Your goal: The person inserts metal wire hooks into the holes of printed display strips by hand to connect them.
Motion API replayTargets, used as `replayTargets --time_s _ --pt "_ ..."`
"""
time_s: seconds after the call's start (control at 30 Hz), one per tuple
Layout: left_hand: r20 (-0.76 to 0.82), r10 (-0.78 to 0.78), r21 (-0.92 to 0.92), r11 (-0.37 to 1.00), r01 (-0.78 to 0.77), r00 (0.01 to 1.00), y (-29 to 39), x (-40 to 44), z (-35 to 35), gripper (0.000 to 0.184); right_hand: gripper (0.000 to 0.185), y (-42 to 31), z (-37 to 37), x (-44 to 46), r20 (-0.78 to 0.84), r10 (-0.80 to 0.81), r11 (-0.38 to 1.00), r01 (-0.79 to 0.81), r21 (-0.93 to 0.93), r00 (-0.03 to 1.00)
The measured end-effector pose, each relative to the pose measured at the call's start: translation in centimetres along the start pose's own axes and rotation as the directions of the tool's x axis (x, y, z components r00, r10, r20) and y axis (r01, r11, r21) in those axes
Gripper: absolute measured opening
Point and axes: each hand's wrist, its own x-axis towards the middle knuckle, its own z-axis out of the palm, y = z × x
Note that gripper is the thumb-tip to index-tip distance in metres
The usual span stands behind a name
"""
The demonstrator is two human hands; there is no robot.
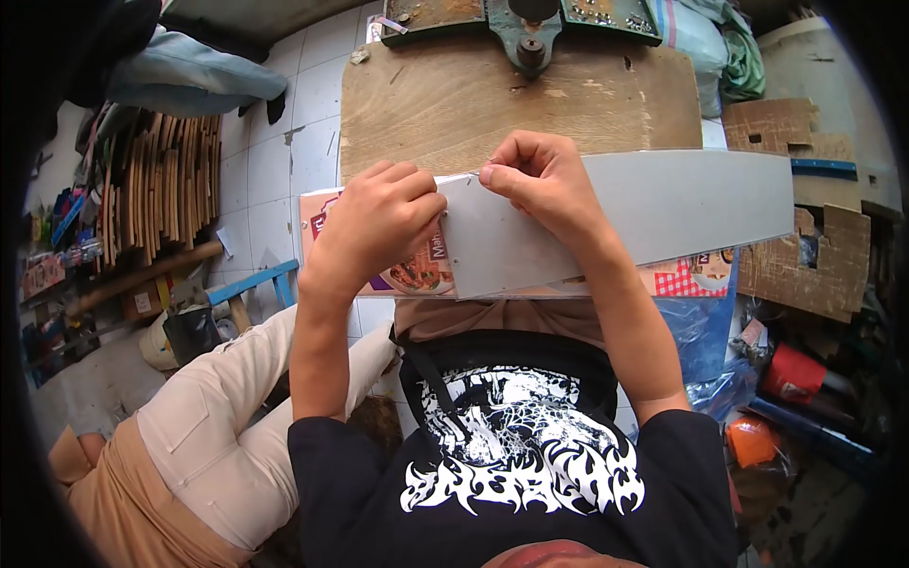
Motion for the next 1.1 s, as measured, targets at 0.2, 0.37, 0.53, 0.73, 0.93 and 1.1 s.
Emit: replayTargets --time_s 0.2,0.37,0.53,0.73,0.93,1.1 --pt "-0.004 0.136 0.1 0.986 -0.135 0.991 -0.5 -0.3 0.2 0.016 0.015 -0.2 0.1 -0.1 0.005 0.002 1.0 -0.002 0.016 1.0" --pt "0.04 0.198 0.176 0.963 -0.202 0.979 -0.5 -0.1 -0.2 0.015 0.013 0.5 0.3 0.1 -0.003 -0.049 0.999 0.049 0.014 0.999" --pt "0.072 0.228 0.23 0.943 -0.239 0.971 -0.3 0.1 -0.3 0.006 0.014 0.1 0.1 -0.1 0.004 0.015 1.0 -0.015 0.025 1.0" --pt "0.066 0.177 0.196 0.963 -0.186 0.982 0.1 -0.1 0.3 0.012 0.014 0.1 0.1 0.0 0.002 0.005 0.999 -0.005 0.037 1.0" --pt "-0.017 0.121 0.263 0.958 -0.112 0.993 0.9 -0.5 1.7 0.007 0.015 0.1 0.1 0.0 -0.001 0.015 0.999 -0.015 0.034 1.0" --pt "-0.138 -0.139 0.14 0.977 0.159 0.981 3.0 -1.2 2.9 0.01 0.016 0.2 0.0 0.1 -0.003 0.015 0.999 -0.014 0.042 1.0"
